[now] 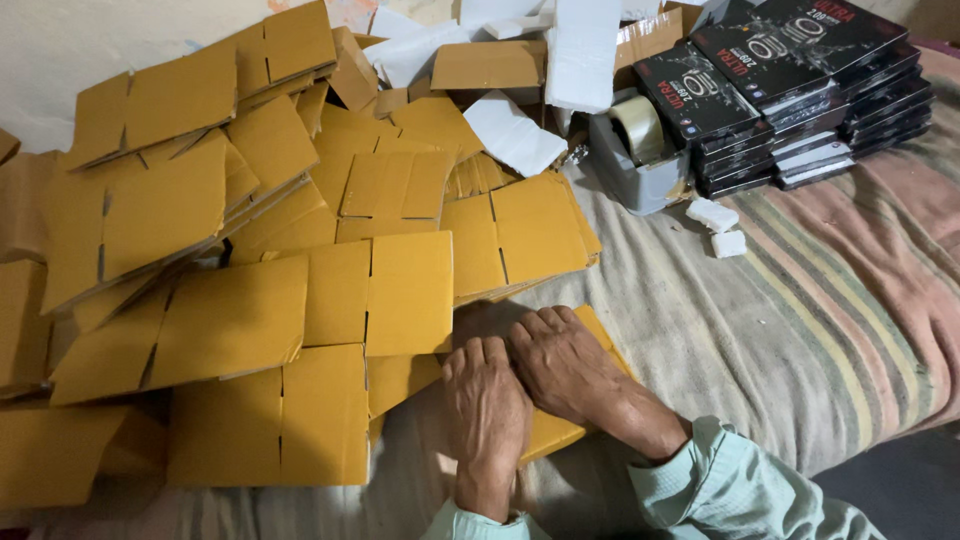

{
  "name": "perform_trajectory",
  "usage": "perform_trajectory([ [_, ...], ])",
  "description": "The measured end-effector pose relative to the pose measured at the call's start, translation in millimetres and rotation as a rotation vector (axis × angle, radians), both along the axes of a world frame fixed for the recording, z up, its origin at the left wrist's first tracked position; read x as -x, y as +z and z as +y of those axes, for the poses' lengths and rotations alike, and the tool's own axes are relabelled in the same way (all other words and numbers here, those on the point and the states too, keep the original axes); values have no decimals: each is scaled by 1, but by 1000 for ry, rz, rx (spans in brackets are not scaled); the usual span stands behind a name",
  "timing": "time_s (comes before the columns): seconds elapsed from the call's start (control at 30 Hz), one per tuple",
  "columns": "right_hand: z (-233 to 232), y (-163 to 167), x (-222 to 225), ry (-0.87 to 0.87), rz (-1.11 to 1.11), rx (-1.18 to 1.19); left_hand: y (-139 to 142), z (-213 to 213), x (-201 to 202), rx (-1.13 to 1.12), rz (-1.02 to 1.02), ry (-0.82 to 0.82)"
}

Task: The person folds flat pre-cut yellow cardboard boxes into open rectangular boxes on a bed, pressing the creases and sides by hand, and stacks the finished boxes with a growing pile of folded boxes.

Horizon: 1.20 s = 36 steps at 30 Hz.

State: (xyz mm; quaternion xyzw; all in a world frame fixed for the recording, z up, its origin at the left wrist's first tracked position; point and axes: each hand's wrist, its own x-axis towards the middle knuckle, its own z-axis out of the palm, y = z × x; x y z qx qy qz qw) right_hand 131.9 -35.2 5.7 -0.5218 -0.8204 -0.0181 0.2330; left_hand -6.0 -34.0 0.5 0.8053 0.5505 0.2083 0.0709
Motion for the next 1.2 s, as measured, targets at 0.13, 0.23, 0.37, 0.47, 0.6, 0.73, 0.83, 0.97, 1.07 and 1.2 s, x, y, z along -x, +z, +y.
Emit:
perform_trajectory([
  [0.13, -1, 3, -2, 1, -80, 15, 0, 1, 2, -18, 9, 11],
  [0.23, -4, 9, -4, -83, -13, -68, 3, 1, 2, -3, 27, 46],
  [0.37, -7, 16, -3, -171, -190, -24, 10, 1, 2, 72, 79, 92],
  [0.47, -9, 17, -2, -115, -285, -28, 13, -1, 1, 119, 80, 117],
  [0.6, -8, 13, -2, -195, -242, -55, 9, -2, 1, 109, 92, 147],
  [0.73, -6, 8, -3, -217, -279, 4, 0, 0, 4, -10, 38, 53],
  [0.83, -6, 6, -3, 70, 4, -206, -3, 2, 7, -254, -24, -87],
  [0.97, -7, 4, -5, -32, -94, -83, -1, 1, 5, -44, 4, -20],
  [1.07, -7, 3, -7, -199, -245, -53, 1, -1, 4, 9, 33, 63],
  [1.2, -7, 2, -6, -92, -140, -77, 0, -1, 4, 6, 33, 81],
])
